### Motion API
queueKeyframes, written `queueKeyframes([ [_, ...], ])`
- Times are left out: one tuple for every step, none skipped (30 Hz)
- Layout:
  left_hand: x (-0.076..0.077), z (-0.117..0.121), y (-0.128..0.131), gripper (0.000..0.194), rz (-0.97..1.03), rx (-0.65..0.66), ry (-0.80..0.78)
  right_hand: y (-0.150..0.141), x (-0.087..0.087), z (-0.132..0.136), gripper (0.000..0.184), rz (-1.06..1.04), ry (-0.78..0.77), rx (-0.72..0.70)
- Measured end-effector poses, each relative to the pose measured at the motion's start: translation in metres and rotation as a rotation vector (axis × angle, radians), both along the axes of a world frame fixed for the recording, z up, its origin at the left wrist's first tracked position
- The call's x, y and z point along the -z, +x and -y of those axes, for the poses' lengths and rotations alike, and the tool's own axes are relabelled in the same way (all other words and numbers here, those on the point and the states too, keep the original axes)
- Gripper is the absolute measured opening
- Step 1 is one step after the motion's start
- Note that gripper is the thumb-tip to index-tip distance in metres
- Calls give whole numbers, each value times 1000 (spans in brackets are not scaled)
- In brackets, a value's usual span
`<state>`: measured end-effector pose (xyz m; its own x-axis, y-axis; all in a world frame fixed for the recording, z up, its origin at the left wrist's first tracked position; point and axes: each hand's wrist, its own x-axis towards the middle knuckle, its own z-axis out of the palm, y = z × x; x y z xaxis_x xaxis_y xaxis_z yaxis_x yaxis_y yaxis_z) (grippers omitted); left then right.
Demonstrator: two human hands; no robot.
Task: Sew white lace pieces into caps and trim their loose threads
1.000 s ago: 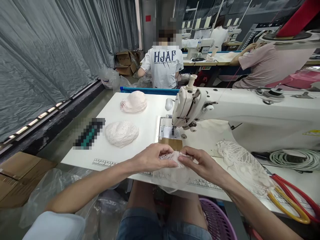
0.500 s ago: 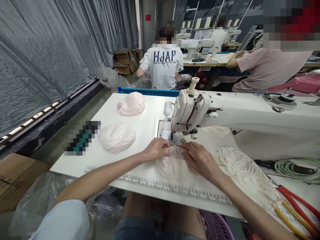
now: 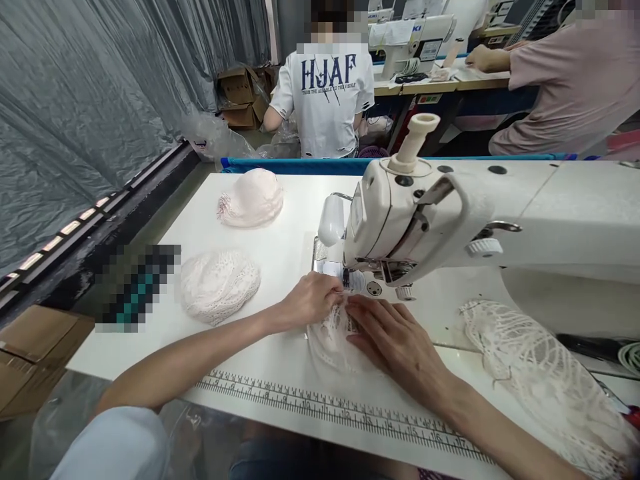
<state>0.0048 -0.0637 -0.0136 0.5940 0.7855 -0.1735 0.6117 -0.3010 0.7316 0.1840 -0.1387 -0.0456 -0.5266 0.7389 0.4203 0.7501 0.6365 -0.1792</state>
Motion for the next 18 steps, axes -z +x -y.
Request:
queueKeyframes([
  [1,1,-1,22,17,2,-10,0,-1,0,23,-19,2,14],
  [1,1,-1,22,35,5,-30,1,-3,0,23,-43,1,43],
  [1,2,-2,21,51,9,-56,2,-4,-1,24,-68,-6,86],
  [1,3,-3,20,65,12,-83,3,-6,-3,26,-92,-26,128],
  [1,4,-3,20,76,14,-105,3,-7,-5,27,-116,-64,156],
  [1,4,-4,20,82,13,-118,4,-8,-9,26,-142,-117,165],
  [1,5,-4,20,82,11,-118,4,-9,-13,23,-167,-179,159],
  [1,6,-5,20,77,6,-108,4,-9,-17,18,-189,-236,150],
  [1,6,-5,20,67,6,-92,4,-9,-21,16,-208,-278,147],
  [1,7,-5,21,49,13,-62,3,-9,-24,18,-220,-301,154],
  [2,8,-5,21,22,20,-6,2,-8,-27,22,-223,-307,169],
  [2,10,-5,20,-15,17,85,1,-7,-30,24,-217,-302,184],
  [3,12,-6,18,-60,4,214,-1,-6,-32,24,-208,-291,191],
  [3,14,-7,16,-101,-18,374,-2,-5,-33,24,-198,-282,190],
  [4,16,-7,14,-129,-39,549,-2,-4,-34,24,-185,-275,186],
  [5,19,-8,14,-137,-49,719,-3,-2,-35,24,-170,-269,183],
  [7,21,-9,16,-122,-34,863,-3,0,-35,25,-155,-261,182],
  [9,23,-10,19,-91,9,970,-3,1,-36,25,-142,-253,184],
])
